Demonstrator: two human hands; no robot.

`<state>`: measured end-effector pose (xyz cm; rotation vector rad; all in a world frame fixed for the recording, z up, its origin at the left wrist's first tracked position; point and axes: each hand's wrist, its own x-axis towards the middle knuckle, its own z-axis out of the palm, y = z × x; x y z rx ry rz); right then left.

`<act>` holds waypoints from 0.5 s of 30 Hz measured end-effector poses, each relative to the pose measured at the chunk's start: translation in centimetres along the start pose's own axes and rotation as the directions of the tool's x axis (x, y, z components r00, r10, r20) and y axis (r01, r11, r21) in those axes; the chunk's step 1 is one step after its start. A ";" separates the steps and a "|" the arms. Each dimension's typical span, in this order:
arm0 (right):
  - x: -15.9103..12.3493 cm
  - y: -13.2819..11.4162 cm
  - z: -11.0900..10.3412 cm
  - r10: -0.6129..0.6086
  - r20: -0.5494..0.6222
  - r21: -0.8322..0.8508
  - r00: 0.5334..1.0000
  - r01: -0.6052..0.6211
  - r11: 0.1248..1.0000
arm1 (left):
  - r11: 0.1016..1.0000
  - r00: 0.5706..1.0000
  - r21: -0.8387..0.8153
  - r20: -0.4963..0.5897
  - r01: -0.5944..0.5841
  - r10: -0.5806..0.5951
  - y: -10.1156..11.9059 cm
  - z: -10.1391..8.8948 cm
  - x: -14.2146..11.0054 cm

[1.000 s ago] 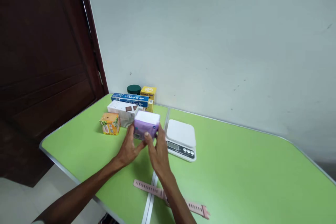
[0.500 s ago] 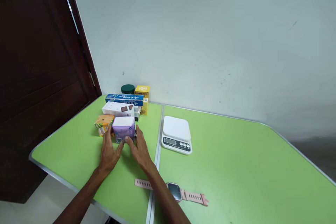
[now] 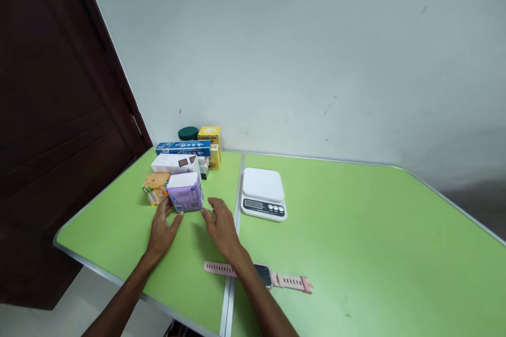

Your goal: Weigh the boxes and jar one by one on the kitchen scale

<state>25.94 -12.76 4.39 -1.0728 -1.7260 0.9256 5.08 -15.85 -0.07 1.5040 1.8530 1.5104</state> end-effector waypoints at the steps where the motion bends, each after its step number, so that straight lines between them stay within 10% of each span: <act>1: 0.7 -0.2 0.7 -0.007 -0.012 0.005 1.000 0.007 1.000 | 1.000 1.000 0.013 -0.026 -0.015 0.015 0.2 -0.2 0.2; 7: 0.7 -2.7 7.1 -0.139 0.193 0.141 0.971 0.113 0.984 | 0.997 0.922 0.079 -0.385 -0.003 0.034 -0.9 -4.9 3.5; 11: 0.0 -2.8 12.1 -0.030 0.321 0.174 0.947 -0.028 0.984 | 0.977 0.988 -0.149 0.007 0.151 -0.151 -1.6 -8.2 7.8; 15: 0.6 -2.4 15.3 0.044 0.327 0.119 0.944 -0.087 0.989 | 0.917 0.923 -0.286 0.344 0.277 -0.172 -1.8 -9.0 10.1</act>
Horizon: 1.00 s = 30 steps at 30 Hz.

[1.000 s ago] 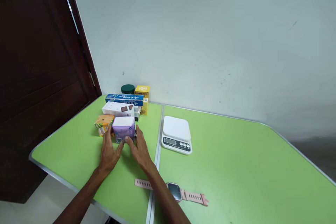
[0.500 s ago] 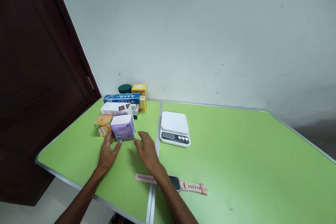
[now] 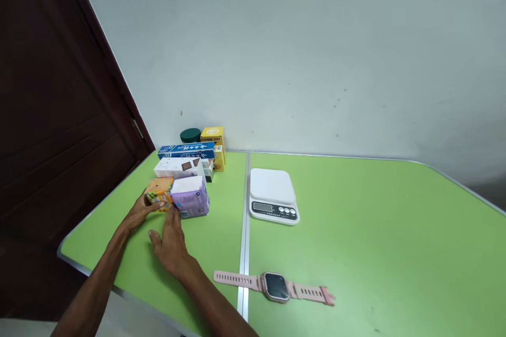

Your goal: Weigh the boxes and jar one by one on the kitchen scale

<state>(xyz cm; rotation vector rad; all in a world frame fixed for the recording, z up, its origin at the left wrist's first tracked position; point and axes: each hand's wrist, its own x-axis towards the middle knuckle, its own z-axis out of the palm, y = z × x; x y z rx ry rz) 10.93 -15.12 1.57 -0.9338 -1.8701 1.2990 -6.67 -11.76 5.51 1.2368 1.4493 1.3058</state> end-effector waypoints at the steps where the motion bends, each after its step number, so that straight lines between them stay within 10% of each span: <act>1: 0.3 0.0 0.3 0.003 -0.007 -0.015 1.000 -0.004 1.000 | 1.000 1.000 -0.002 0.000 0.005 -0.005 0.0 0.1 0.2; 8: 1.0 -1.0 0.6 0.047 -0.057 -0.068 0.997 -0.051 0.996 | 0.986 0.977 0.165 -0.206 -0.010 0.045 -1.3 -0.1 -0.7; 18: -5.5 -3.0 0.2 -0.147 0.040 -0.032 0.988 0.148 0.988 | 0.964 0.934 0.232 -0.356 0.128 -0.038 -0.9 -1.1 -11.5; 23: -10.1 -1.5 -3.4 -0.284 -0.159 -0.153 0.946 0.260 0.953 | 0.988 0.972 0.141 -0.235 0.061 -0.026 0.8 5.3 -12.5; 30: -10.8 -0.5 -16.1 -0.313 -0.522 -0.360 0.793 0.128 0.924 | 0.978 0.979 0.065 0.060 -0.200 0.196 4.0 19.1 -4.8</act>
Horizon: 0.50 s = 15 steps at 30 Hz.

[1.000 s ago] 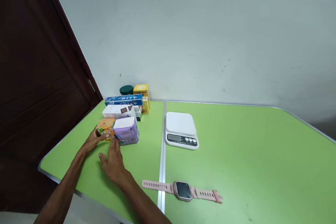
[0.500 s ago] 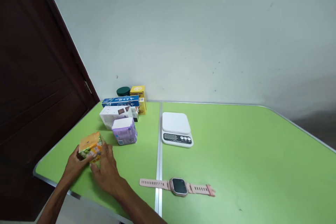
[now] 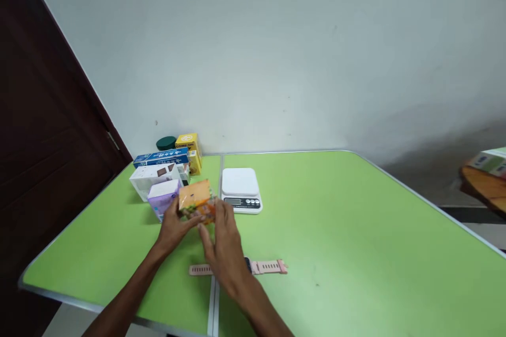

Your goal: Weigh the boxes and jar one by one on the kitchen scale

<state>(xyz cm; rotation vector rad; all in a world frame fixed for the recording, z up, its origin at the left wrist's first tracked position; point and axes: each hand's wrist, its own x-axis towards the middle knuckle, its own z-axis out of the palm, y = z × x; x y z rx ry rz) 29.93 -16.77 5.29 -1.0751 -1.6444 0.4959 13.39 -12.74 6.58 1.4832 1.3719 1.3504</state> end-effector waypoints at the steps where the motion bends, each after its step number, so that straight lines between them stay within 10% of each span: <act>1: 1.3 1.0 -1.2 0.010 -0.034 -0.016 0.999 -0.011 1.000 | 0.999 0.999 0.004 0.036 -0.036 0.036 0.2 1.8 1.7; 7: 7.6 7.3 -5.4 0.083 -0.135 -0.018 0.987 -0.086 0.996 | 0.986 0.980 0.077 0.147 -0.145 0.133 0.3 9.6 10.2; 15: 9.4 11.4 -5.4 0.147 -0.127 0.017 0.981 -0.146 0.989 | 0.973 0.973 0.177 0.202 -0.147 0.110 -1.5 11.5 13.3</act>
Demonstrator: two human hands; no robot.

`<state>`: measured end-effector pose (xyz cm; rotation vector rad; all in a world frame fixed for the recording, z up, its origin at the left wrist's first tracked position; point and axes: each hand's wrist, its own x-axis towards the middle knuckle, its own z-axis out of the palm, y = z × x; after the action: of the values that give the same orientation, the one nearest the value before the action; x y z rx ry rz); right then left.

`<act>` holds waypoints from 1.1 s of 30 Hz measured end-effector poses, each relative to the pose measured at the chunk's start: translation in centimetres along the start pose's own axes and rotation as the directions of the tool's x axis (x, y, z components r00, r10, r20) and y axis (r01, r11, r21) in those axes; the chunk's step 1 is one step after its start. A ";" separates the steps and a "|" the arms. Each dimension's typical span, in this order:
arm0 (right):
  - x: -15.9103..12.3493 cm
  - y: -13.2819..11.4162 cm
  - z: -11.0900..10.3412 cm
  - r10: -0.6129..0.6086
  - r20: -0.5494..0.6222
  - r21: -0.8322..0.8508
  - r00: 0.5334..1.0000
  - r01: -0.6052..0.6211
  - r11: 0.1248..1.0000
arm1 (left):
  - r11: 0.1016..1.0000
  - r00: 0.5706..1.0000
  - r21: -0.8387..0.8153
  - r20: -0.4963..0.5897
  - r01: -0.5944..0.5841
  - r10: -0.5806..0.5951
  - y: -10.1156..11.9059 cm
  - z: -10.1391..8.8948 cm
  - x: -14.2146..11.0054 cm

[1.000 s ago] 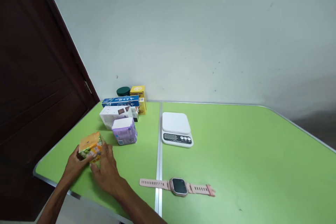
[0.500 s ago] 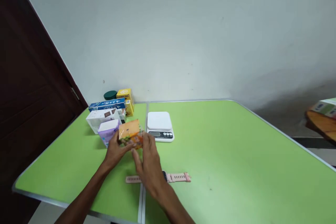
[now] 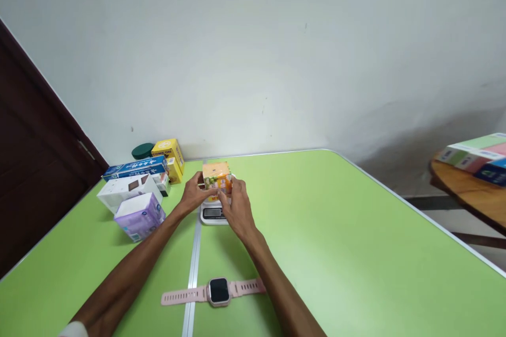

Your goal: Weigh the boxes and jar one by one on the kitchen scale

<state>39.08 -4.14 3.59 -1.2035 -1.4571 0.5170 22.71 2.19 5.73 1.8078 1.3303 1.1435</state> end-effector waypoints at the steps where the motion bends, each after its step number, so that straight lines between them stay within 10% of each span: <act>1: 0.0 0.0 0.1 -0.003 -0.005 0.000 1.000 0.003 1.000 | 1.000 1.000 -0.001 0.010 -0.001 0.001 -0.1 -0.1 0.0; 16: -3.0 7.4 -8.6 0.199 -0.107 -0.182 0.974 -0.216 0.959 | 0.983 0.991 -0.160 -0.084 0.092 -0.106 -6.4 -3.2 -8.1; 27: -1.0 2.6 -3.5 0.033 -0.093 -0.006 0.995 -0.034 0.999 | 0.999 0.993 -0.024 -0.113 -0.048 0.045 -2.8 -2.8 -3.4; 33: 1.2 1.7 -0.4 -0.099 -0.009 -0.075 0.995 0.098 0.992 | 0.991 0.979 0.104 0.193 -0.080 0.059 1.0 -3.3 0.4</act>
<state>40.32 -2.58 2.82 -1.1842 -1.5276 0.3900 20.20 2.22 8.11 2.0031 1.2490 0.9213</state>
